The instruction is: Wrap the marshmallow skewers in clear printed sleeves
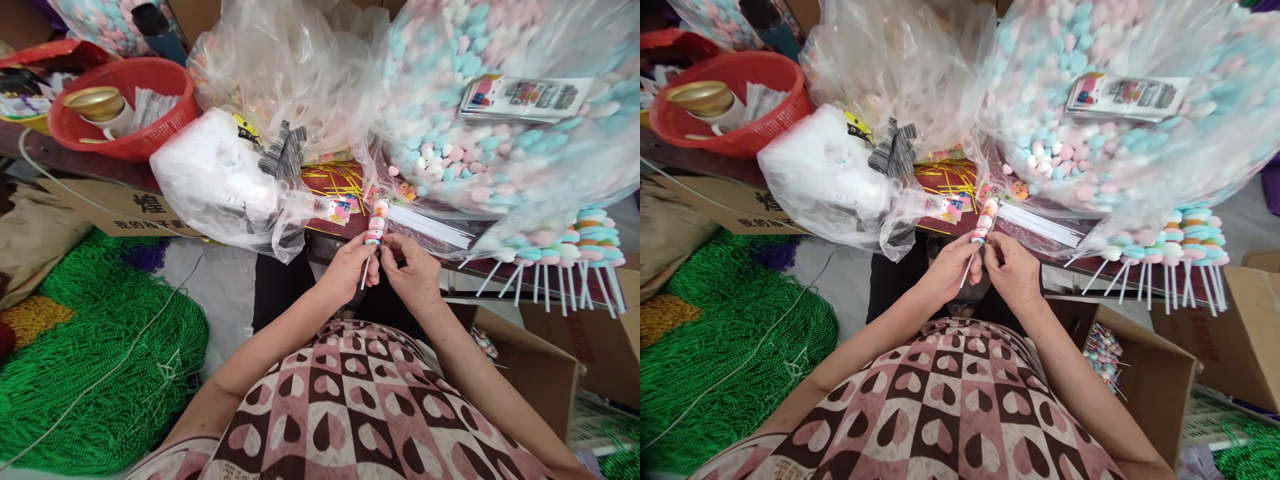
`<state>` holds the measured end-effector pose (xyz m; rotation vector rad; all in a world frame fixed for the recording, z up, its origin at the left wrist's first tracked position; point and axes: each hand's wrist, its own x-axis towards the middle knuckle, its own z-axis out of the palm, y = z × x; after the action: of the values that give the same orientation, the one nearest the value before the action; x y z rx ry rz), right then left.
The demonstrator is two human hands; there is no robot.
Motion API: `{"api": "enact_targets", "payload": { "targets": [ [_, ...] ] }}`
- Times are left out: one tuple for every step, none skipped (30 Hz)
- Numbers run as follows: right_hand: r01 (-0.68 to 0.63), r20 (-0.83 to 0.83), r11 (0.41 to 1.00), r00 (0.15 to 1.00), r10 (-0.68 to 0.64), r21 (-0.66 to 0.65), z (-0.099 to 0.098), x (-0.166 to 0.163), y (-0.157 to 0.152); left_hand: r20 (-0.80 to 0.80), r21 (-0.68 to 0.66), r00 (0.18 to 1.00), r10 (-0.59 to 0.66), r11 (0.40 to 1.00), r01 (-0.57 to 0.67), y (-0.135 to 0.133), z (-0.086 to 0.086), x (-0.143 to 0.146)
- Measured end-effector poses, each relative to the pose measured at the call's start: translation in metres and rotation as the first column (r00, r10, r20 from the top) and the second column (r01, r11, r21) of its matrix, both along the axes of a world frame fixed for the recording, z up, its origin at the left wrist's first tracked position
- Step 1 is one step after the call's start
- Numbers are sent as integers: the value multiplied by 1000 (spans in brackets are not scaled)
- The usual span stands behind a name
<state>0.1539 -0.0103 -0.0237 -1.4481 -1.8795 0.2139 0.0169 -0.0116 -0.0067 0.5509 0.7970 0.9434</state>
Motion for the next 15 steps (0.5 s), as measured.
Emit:
{"api": "enact_targets", "payload": {
  "targets": [
    [6, 4, 1000, 1000, -6, 5, -1, 0, 0, -8, -3, 1000, -3, 1000, 3, 0, 0, 0],
    [14, 15, 1000, 1000, -14, 14, -1, -1, 0, -14, -4, 1000, -6, 1000, 6, 0, 0, 1],
    [21, 27, 999, 999, -22, 25, -2, -1, 0, -17, -4, 1000, -7, 1000, 6, 0, 1, 1],
    [25, 38, 999, 999, -27, 33, -2, -1, 1, -19, -3, 1000, -7, 1000, 7, 0, 1, 2],
    [28, 48, 999, 998, -30, 36, -2, -1, 1, -20, -1, 1000, -7, 1000, 7, 0, 1, 2],
    [29, 59, 999, 998, -32, 36, -1, 0, 1, -22, 0, 1000, -6, 1000, 6, -1, 0, 2],
    [31, 70, 999, 997, -34, 34, -1, 0, 1, -24, 0, 1000, -6, 1000, 6, -1, 0, 2],
    [35, 82, 999, 996, -37, 32, 0, 0, 1, -27, 0, 1000, -5, 1000, 5, -1, 0, 2],
    [38, 94, 999, 995, -41, 33, 1, 1, 2, -27, 1, 1000, -5, 1000, 5, -1, 0, 2],
    [40, 105, 998, 993, -44, 39, 1, 1, 2, -27, 2, 1000, -6, 1000, 6, -1, -1, 2],
    [40, 115, 998, 992, -45, 46, 1, 1, 2, -25, 3, 1000, -4, 1000, 5, -2, -1, 2],
    [39, 123, 998, 991, -46, 55, 1, 1, 3, -27, 3, 1000, -3, 1000, 4, -2, -2, 2],
    [40, 130, 997, 990, -48, 63, 1, 1, 3, -31, 2, 1000, -2, 1000, 2, -2, -2, 3],
    [42, 134, 997, 990, -51, 67, 0, 1, 4, -38, 0, 999, 1, 1000, 0, -2, -3, 3],
    [46, 135, 997, 989, -55, 64, 0, 1, 5, -49, 1, 999, 3, 1000, -3, -2, -3, 3]
  ]
}}
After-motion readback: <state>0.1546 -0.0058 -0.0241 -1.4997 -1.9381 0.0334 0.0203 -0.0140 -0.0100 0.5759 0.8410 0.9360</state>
